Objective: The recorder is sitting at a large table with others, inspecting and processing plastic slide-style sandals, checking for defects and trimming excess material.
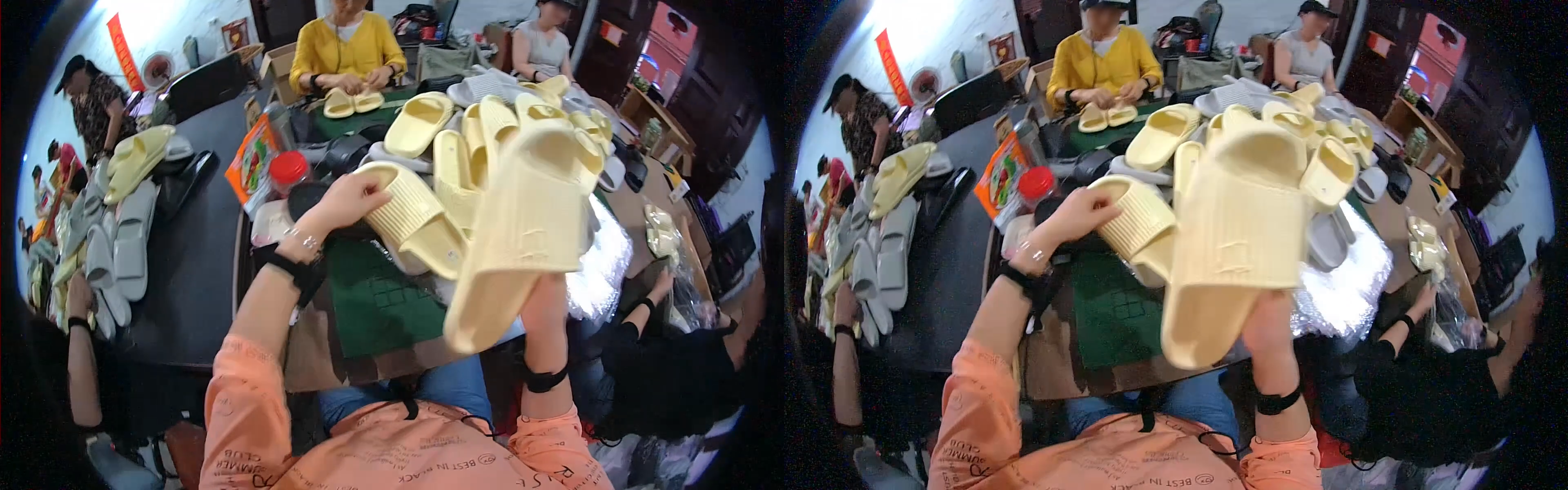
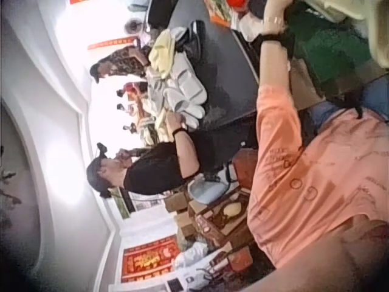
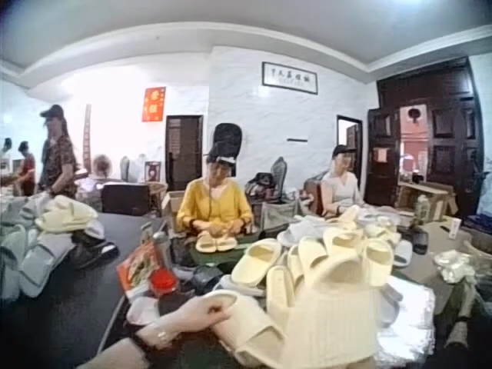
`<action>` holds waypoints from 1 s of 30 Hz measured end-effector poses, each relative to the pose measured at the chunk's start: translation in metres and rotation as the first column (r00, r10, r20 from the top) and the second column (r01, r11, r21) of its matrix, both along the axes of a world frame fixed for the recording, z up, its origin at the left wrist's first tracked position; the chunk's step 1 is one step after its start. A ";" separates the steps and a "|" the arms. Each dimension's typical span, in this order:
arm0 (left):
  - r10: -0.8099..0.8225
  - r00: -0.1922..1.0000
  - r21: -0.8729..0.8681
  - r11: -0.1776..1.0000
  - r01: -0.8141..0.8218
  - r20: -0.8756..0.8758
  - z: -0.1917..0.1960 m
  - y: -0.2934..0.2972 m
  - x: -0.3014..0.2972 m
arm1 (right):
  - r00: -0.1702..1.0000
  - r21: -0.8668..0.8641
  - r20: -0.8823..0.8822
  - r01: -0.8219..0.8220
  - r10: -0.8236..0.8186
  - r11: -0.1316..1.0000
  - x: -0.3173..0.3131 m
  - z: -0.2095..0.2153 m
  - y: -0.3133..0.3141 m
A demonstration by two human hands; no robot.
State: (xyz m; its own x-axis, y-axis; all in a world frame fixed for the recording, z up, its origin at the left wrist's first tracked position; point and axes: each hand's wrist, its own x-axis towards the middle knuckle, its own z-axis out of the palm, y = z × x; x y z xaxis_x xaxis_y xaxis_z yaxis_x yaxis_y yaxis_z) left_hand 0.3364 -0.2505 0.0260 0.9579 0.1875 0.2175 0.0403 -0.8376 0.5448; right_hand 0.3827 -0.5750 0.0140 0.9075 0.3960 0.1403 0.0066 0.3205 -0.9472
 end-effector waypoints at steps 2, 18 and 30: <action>0.118 0.993 -0.117 0.987 -0.114 0.026 -0.020 0.008 0.018 | 0.948 -0.320 0.280 -0.057 0.152 0.946 -0.013 -0.024 0.030; 0.322 0.893 -0.871 0.472 0.136 0.314 -0.093 -0.107 -0.124 | 0.889 -0.339 0.008 -0.429 0.458 0.838 -0.041 -0.079 0.126; 0.708 0.680 -0.958 0.285 -0.027 0.191 -0.122 -0.049 -0.118 | 0.519 -0.685 0.601 -0.058 0.608 0.726 -0.029 -0.080 0.142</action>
